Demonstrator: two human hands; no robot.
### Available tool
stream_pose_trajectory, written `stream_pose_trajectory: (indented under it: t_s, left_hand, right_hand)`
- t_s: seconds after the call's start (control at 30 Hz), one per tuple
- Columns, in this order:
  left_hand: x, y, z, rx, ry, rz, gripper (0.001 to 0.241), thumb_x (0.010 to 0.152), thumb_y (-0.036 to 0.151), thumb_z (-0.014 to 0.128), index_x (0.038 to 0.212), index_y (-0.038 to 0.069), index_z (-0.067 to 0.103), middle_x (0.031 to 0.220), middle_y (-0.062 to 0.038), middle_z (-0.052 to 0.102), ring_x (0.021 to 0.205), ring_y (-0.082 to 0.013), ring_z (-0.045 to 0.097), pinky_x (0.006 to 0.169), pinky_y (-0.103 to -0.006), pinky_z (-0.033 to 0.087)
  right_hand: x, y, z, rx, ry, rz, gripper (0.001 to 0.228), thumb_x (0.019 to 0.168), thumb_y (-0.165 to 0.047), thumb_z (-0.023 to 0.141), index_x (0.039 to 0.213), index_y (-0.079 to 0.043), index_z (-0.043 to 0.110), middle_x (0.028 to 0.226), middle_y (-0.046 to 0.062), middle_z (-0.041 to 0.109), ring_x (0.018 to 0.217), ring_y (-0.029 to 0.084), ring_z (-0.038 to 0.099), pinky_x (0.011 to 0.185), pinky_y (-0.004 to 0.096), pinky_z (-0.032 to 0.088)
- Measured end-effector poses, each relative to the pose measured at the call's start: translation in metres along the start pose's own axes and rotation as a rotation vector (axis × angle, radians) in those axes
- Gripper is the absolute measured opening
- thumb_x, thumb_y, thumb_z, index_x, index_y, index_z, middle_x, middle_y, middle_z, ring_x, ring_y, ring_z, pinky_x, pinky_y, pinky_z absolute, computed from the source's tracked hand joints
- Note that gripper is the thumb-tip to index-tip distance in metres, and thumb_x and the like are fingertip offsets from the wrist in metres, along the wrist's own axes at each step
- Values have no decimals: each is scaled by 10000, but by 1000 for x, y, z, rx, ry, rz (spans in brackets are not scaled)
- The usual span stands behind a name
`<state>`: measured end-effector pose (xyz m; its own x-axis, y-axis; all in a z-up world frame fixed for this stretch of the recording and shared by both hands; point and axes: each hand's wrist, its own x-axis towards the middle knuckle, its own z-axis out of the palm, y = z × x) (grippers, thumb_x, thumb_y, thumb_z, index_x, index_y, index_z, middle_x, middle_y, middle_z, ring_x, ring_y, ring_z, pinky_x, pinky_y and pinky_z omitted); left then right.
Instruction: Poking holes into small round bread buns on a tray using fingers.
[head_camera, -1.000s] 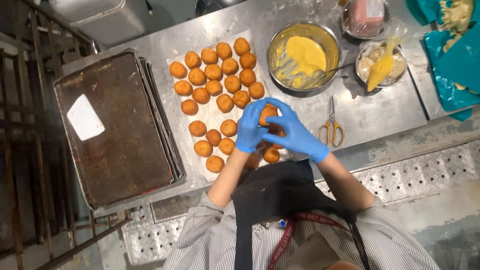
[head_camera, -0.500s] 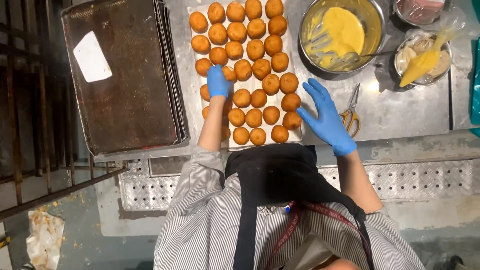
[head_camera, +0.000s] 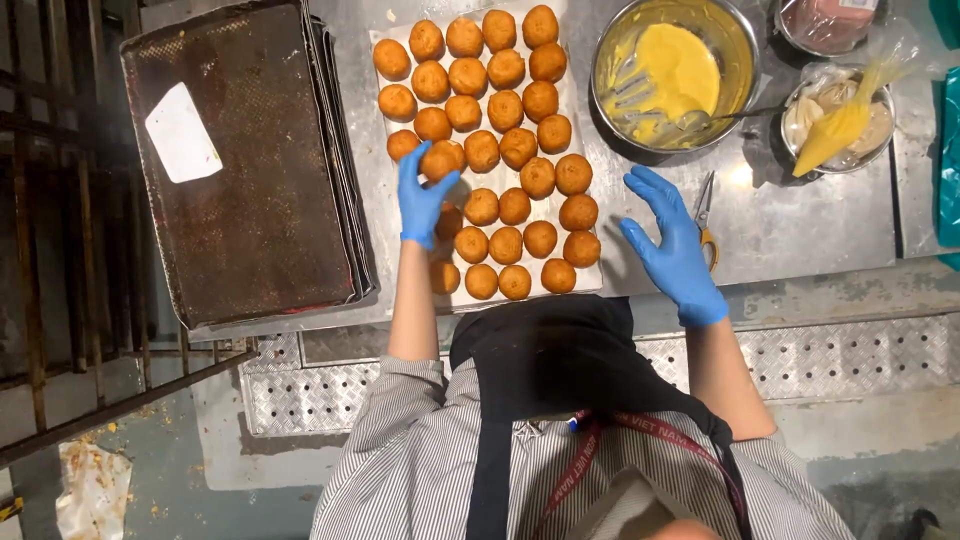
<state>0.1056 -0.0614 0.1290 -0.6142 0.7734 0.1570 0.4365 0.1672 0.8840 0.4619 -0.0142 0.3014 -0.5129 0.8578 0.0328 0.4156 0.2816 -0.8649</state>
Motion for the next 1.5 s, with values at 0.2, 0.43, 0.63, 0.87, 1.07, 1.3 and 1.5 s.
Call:
stream_pose_trajectory:
  t_s: [0.2, 0.43, 0.63, 0.87, 1.07, 1.3, 1.5]
  left_hand:
    - [-31, 146, 18, -824, -306, -7, 760, 875, -18, 839, 1523, 163, 487, 1621, -39, 401, 1443, -253, 448, 1167, -384, 489]
    - [-42, 197, 29, -555, -247, 439, 738, 797, 108, 948, 1439, 106, 584, 1416, -74, 565, 1329, -244, 577, 1100, -383, 544]
    - [-43, 194, 33, -356, -80, 715, 556, 840, 72, 887, 1347, 108, 663, 1409, -104, 607, 1323, -329, 596, 1119, -456, 518]
    - [-46, 206, 33, -391, -138, 805, 456, 872, 37, 838, 1304, 105, 709, 1379, -142, 634, 1272, -372, 631, 1085, -498, 522]
    - [-51, 201, 16, -230, -220, 696, 546, 785, -34, 815, 1276, 163, 677, 1381, -35, 598, 1341, -297, 591, 1170, -452, 525]
    - [-64, 189, 21, -324, -284, 589, 539, 769, -19, 786, 1271, 129, 659, 1409, -62, 589, 1310, -301, 624, 1142, -423, 561]
    - [-51, 150, 27, -74, -165, 759, 426, 817, -35, 832, 1185, 139, 707, 1292, -40, 621, 1258, -327, 631, 1078, -450, 585]
  right_hand:
    - [6, -48, 11, 56, -32, -197, 472, 989, -73, 660, 1451, -76, 564, 1522, 189, 463, 1462, 398, 427, 1203, 553, 335]
    - [0, -75, 6, -25, 31, -349, 475, 955, -104, 711, 1415, -90, 593, 1558, 187, 445, 1467, 399, 424, 1196, 526, 331]
    - [-3, -82, 5, -224, 125, -356, 431, 977, -201, 718, 1378, -105, 593, 1555, 156, 460, 1439, 362, 443, 1164, 493, 326]
    - [0, -74, 14, -401, 216, -466, 424, 952, -309, 767, 1289, -86, 635, 1586, 193, 391, 1461, 425, 388, 1160, 551, 305]
    - [3, -82, -1, -618, 191, -361, 479, 908, -227, 799, 1365, -120, 707, 1637, 240, 278, 1535, 479, 222, 1250, 661, 142]
    - [8, -77, 11, -392, 49, -433, 449, 785, -144, 868, 1172, 27, 716, 1565, 276, 381, 1469, 485, 358, 1228, 580, 305]
    - [17, -52, 17, -402, -42, -298, 501, 900, -344, 712, 1310, -57, 746, 1667, 249, 226, 1548, 500, 152, 1254, 624, 134]
